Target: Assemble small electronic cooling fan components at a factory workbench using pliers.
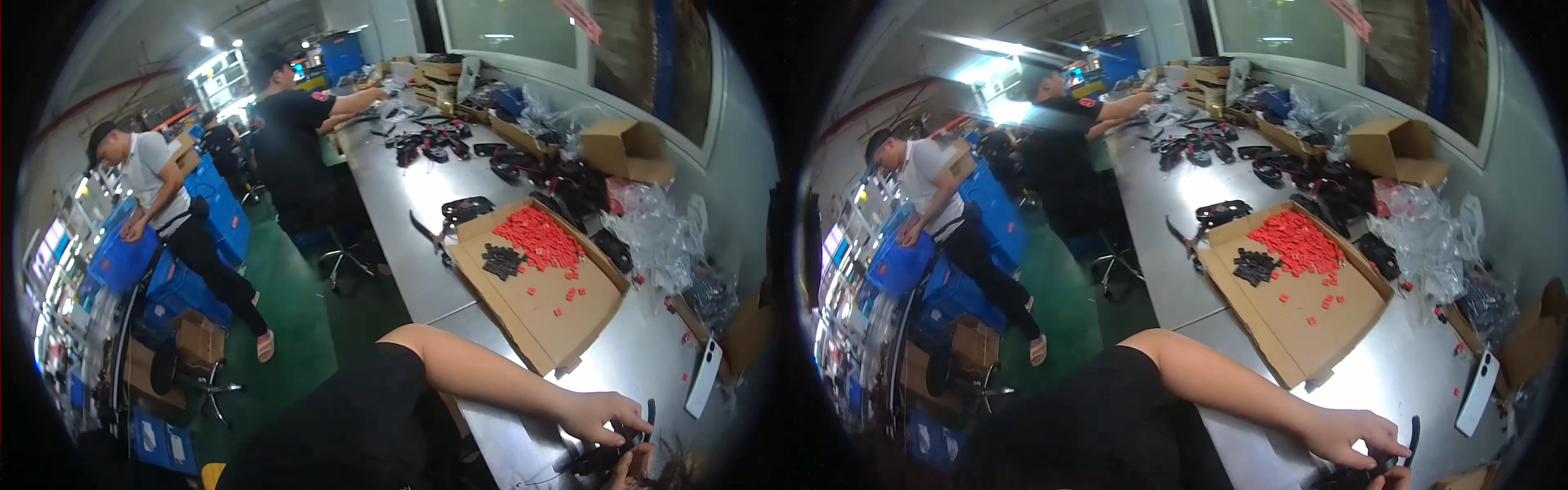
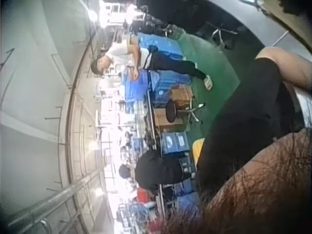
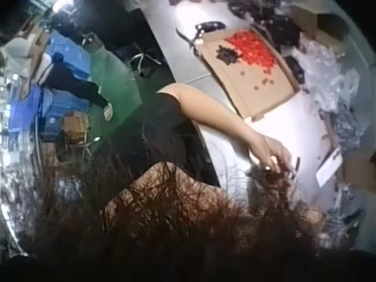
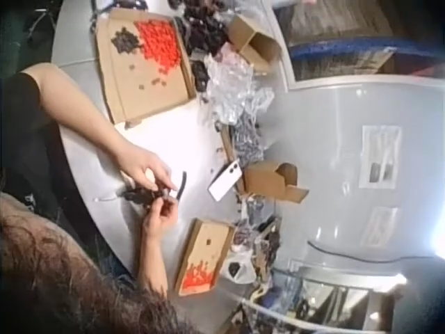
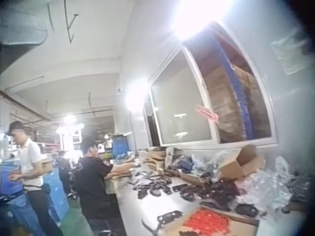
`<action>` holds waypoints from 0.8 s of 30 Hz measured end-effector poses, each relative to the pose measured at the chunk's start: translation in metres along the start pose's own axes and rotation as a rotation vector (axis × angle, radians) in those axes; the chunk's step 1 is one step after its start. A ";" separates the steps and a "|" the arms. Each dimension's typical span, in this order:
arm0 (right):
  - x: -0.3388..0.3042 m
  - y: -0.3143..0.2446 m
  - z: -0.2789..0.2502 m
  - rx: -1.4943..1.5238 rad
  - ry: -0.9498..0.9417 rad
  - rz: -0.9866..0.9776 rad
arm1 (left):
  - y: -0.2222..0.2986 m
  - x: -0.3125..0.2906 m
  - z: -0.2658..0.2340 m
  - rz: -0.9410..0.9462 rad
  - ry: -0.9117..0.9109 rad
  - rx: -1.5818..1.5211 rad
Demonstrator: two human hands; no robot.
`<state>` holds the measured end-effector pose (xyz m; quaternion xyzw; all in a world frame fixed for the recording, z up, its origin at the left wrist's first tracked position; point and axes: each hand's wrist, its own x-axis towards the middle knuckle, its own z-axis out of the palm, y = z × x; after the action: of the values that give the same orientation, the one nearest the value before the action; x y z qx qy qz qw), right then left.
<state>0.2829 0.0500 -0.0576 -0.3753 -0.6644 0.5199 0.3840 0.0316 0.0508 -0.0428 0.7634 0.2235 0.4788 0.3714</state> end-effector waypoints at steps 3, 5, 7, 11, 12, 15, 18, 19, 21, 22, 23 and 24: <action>0.005 -0.001 0.004 0.063 0.047 0.003 | -0.020 0.004 0.010 0.030 0.090 0.009; 0.004 0.010 -0.006 0.104 0.037 0.007 | -0.020 0.014 0.011 0.131 0.067 -0.010; 0.010 0.016 0.003 0.134 0.106 -0.244 | -0.016 0.015 0.003 0.173 0.073 0.074; 0.014 0.009 0.007 0.150 0.021 -0.235 | -0.003 -0.008 -0.018 0.153 0.184 0.171; 0.015 0.016 0.006 0.139 0.025 -0.249 | -0.002 -0.012 -0.021 0.152 0.203 0.185; 0.011 0.010 0.000 0.061 0.064 -0.110 | 0.000 -0.016 -0.018 0.146 0.245 0.205; 0.013 0.004 0.008 0.135 0.079 -0.117 | 0.000 -0.010 -0.006 0.149 0.245 0.200; 0.019 0.014 0.006 0.203 0.034 -0.238 | 0.000 -0.007 -0.003 0.152 0.237 0.196; 0.020 -0.007 0.020 0.226 0.023 -0.198 | -0.002 -0.005 0.002 0.147 0.224 0.200; 0.018 -0.015 0.023 0.246 0.004 -0.161 | -0.003 -0.002 0.005 0.146 0.214 0.200; 0.020 -0.009 0.016 0.248 0.014 -0.163 | -0.002 0.000 0.007 0.146 0.209 0.205; 0.022 0.001 0.005 0.230 0.074 -0.028 | -0.003 0.003 0.010 0.147 0.200 0.207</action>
<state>0.2694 0.0684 -0.0568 -0.3384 -0.5911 0.5729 0.4560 0.0420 0.0512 -0.0455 0.7605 0.2509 0.5528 0.2305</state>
